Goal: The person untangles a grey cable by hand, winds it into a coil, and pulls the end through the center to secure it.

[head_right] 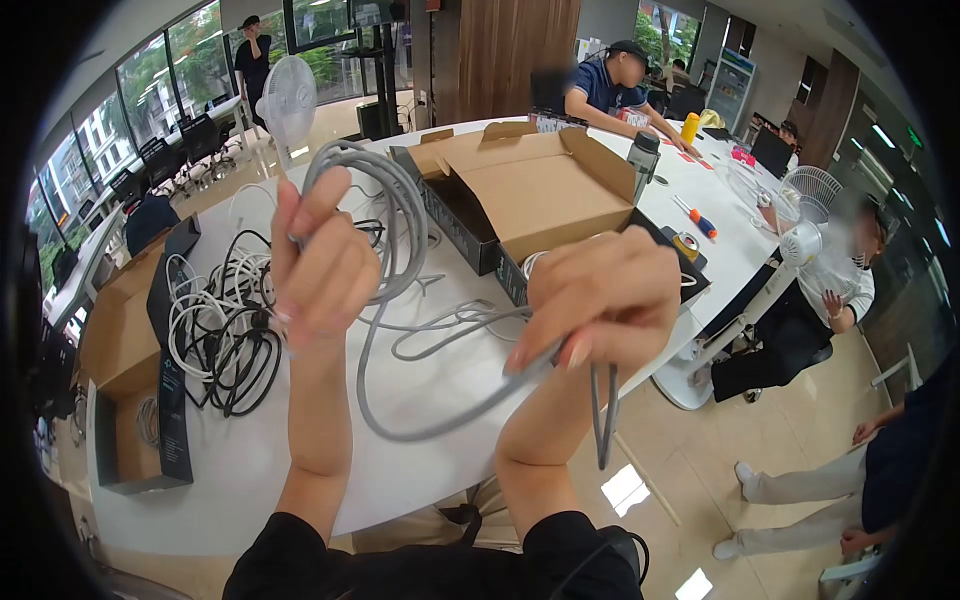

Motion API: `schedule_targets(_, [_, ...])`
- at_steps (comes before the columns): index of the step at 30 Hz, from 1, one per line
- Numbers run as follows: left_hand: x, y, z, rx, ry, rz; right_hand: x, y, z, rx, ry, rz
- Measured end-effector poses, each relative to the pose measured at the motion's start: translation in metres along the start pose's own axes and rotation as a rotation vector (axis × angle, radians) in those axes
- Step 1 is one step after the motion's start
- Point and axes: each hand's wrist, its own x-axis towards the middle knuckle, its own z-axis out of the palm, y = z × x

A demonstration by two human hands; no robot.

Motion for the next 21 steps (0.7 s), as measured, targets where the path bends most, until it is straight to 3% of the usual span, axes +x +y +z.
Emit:
schedule_targets(3, [0.002, -0.006, 0.008, 0.718, 0.094, -0.114, -0.006, -0.002, 0.001, -0.192, 0.285, 0.157])
schedule_targets(4, [0.002, -0.014, 0.019, 0.789, 0.142, -0.127, -0.007, -0.003, 0.001, -0.277, 0.38, 0.22])
schedule_targets(7, [0.0, -0.033, 0.027, 0.957, 0.231, -0.188, -0.013, 0.002, -0.003, -0.143, 0.458, 0.201])
schedule_targets(8, [0.001, -0.029, 0.029, 0.939, 0.209, -0.268, -0.013, 0.006, -0.003, -0.068, 0.424, 0.132])
schedule_targets(12, [-0.002, -0.017, 0.023, 0.858, 0.077, -0.349, -0.009, 0.005, -0.012, 0.208, -0.077, -0.032])
schedule_targets(15, [-0.002, -0.011, 0.02, 0.825, -0.001, -0.341, -0.01, 0.001, -0.018, 0.319, -0.132, -0.122])
schedule_targets(21, [0.0, -0.025, 0.038, 0.93, 0.124, -0.477, -0.017, 0.01, -0.014, 0.283, 0.374, -0.035])
